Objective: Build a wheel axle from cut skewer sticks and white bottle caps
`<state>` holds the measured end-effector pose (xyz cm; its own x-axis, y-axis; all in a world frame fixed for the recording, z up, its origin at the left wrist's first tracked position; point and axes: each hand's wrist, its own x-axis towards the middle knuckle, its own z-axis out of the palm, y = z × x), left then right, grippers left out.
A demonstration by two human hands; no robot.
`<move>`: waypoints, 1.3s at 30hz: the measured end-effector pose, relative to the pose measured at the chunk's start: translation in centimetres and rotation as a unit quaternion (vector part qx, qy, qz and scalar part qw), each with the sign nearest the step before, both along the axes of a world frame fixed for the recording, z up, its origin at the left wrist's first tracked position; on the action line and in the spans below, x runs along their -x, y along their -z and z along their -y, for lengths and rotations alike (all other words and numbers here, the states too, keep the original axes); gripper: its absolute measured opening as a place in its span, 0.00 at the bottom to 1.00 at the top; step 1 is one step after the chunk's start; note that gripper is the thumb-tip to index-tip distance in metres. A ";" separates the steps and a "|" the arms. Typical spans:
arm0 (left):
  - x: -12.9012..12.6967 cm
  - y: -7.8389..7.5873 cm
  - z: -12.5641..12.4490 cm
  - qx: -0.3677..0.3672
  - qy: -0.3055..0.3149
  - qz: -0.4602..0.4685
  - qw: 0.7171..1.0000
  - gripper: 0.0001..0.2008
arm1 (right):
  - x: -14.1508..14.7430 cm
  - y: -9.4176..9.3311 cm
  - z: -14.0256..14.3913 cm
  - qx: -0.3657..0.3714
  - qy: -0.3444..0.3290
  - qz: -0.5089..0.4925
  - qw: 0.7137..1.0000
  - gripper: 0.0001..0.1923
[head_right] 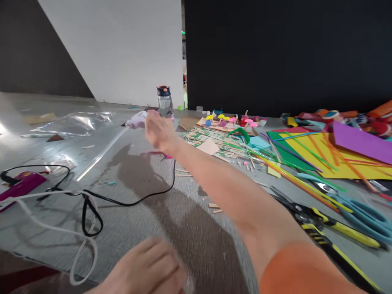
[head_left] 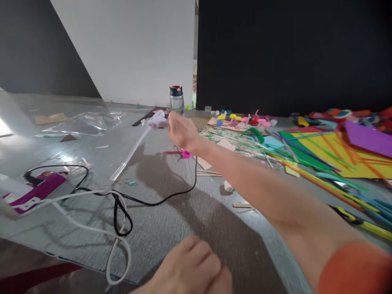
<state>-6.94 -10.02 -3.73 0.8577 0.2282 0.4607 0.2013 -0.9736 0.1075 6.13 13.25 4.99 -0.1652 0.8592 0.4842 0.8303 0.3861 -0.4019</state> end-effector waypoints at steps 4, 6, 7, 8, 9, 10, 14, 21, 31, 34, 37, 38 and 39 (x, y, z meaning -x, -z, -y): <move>-1.8 -2.4 -2.1 0.070 -0.046 -0.108 0.991 0.04 | -4.6 -0.8 2.2 -0.025 -0.001 -0.105 0.994 0.14; -2.3 -3.0 -2.6 0.091 -0.051 -0.140 0.985 0.03 | -7.0 -0.3 3.7 -0.033 0.002 -0.177 0.984 0.16; -2.4 -3.2 -2.7 0.089 -0.042 -0.144 0.985 0.02 | -8.3 0.0 4.5 -0.032 0.003 -0.212 0.977 0.18; -2.6 -3.2 -2.6 0.080 -0.028 -0.142 0.986 0.03 | -9.5 0.5 5.5 -0.028 0.003 -0.244 0.969 0.19; -2.7 -3.3 -2.4 0.066 -0.009 -0.136 0.988 0.03 | -10.7 1.0 6.5 -0.021 0.001 -0.273 0.962 0.19; -2.8 -3.3 -2.2 0.048 0.010 -0.128 0.991 0.04 | -11.9 1.5 7.6 -0.012 -0.005 -0.299 0.954 0.19; -2.8 -4.2 -1.3 -0.002 0.078 -0.060 0.995 0.09 | -16.1 3.2 12.9 0.028 -0.032 -0.393 0.919 0.10; -3.1 -8.4 -5.1 0.168 -0.013 0.078 0.983 0.05 | -19.1 4.1 22.0 0.067 -0.036 -0.536 0.841 0.11; -8.0 -4.6 -9.2 0.174 -0.071 -0.177 0.966 0.07 | -18.7 6.3 28.7 0.146 -0.023 -0.576 0.804 0.14; -8.7 -3.5 -9.1 0.177 -0.069 -0.176 0.966 0.04 | -18.8 6.4 29.2 0.155 -0.009 -0.574 0.804 0.17; -9.0 -2.6 -9.1 0.183 -0.060 -0.174 0.966 0.03 | -18.8 6.5 29.5 0.185 0.020 -0.589 0.787 0.17; -9.1 -2.3 -9.1 0.185 -0.057 -0.173 0.966 0.03 | -18.7 6.6 29.6 0.197 0.026 -0.593 0.781 0.18; -9.1 -2.0 -9.2 0.187 -0.053 -0.171 0.966 0.05 | -18.7 6.6 29.7 0.208 0.028 -0.595 0.776 0.18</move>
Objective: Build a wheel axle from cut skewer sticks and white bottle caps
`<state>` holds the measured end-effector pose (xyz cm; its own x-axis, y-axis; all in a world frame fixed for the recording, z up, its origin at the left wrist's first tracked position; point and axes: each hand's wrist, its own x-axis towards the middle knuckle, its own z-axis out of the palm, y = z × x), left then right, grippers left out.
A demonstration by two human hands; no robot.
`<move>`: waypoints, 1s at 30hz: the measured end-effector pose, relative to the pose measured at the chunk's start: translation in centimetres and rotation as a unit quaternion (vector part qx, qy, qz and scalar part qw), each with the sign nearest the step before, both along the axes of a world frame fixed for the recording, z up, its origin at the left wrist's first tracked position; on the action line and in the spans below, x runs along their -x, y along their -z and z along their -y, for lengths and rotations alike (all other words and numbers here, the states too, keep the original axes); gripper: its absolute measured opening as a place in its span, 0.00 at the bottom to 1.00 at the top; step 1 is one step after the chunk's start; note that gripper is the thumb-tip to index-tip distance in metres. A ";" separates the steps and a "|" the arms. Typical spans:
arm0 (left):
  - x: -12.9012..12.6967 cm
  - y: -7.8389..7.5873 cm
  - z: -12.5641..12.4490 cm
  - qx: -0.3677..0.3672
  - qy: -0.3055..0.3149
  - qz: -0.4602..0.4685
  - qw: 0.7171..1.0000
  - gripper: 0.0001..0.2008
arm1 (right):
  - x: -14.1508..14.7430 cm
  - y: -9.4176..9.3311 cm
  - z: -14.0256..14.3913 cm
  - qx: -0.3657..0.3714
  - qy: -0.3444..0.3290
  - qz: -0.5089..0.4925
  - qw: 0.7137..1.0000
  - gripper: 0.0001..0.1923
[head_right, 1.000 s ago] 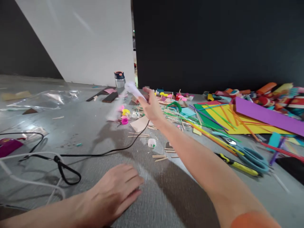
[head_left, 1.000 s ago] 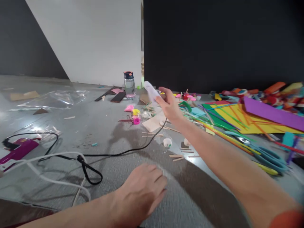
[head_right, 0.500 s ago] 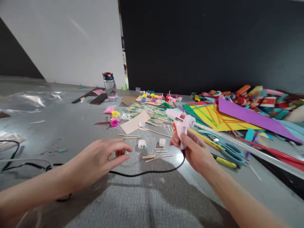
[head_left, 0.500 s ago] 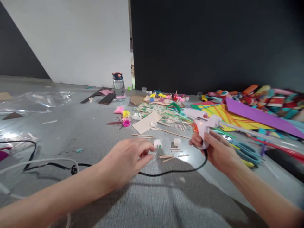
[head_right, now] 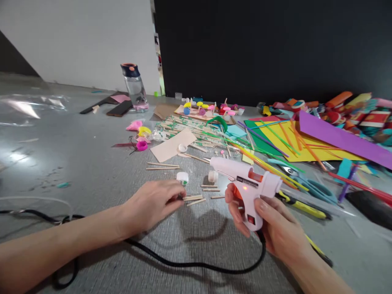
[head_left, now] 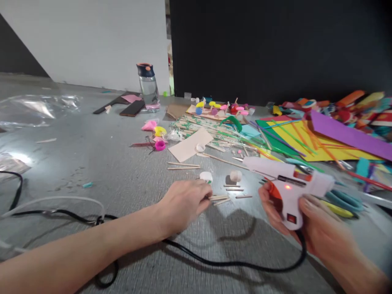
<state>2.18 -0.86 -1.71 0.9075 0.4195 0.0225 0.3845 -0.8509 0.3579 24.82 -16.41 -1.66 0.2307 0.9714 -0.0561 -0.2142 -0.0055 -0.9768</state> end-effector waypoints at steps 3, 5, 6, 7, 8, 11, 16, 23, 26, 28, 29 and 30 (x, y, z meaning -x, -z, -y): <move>0.0 0.7 -0.2 -0.003 0.014 0.004 1.000 0.08 | 0.2 0.3 0.0 0.018 -0.009 -0.011 1.000 0.20; 0.1 1.0 -0.3 -0.014 0.024 0.007 1.000 0.10 | 0.3 0.5 0.0 0.036 0.015 -0.022 0.999 0.19; 0.1 1.1 -0.3 -0.019 0.026 0.009 0.999 0.10 | 0.3 0.6 0.0 0.043 0.022 -0.024 0.999 0.19; 0.1 1.2 -0.3 -0.025 0.027 0.013 0.999 0.11 | 0.2 0.7 0.1 0.048 0.023 -0.023 0.998 0.19; 0.1 1.3 -0.4 -0.030 0.026 0.018 0.999 0.10 | 0.1 0.7 0.1 0.053 0.021 -0.019 0.998 0.18; 0.1 1.8 -0.7 -0.044 0.015 0.050 0.998 0.09 | -0.1 0.9 0.3 0.056 0.008 0.013 0.998 0.15; 0.4 2.4 -1.3 -0.052 -0.014 0.105 0.993 0.08 | -0.2 1.3 0.4 0.051 0.013 0.017 0.998 0.12; 0.5 2.0 -1.5 -0.019 -0.007 0.099 0.995 0.05 | 0.2 1.6 0.6 0.062 -0.002 0.039 0.997 0.14; 0.4 1.9 -1.5 -0.013 0.010 0.096 0.995 0.09 | 0.2 1.7 0.9 0.085 -0.006 0.053 0.995 0.17; 0.4 2.0 -1.4 -0.018 0.018 0.096 0.995 0.10 | 0.1 1.8 1.0 0.098 -0.016 0.070 0.993 0.19; 0.5 1.9 -1.3 -0.021 0.020 0.097 0.995 0.10 | 0.0 2.0 1.1 0.103 -0.029 0.081 0.991 0.20; 0.6 1.9 -1.2 -0.022 0.021 0.098 0.995 0.09 | -0.1 2.1 1.1 0.103 -0.042 0.089 0.990 0.21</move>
<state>1.63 0.32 -3.63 0.9004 0.3764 0.2183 0.2754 -0.8814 0.3839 24.91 -17.51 -3.73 0.1738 0.9599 -0.2198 -0.0283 -0.2183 -0.9755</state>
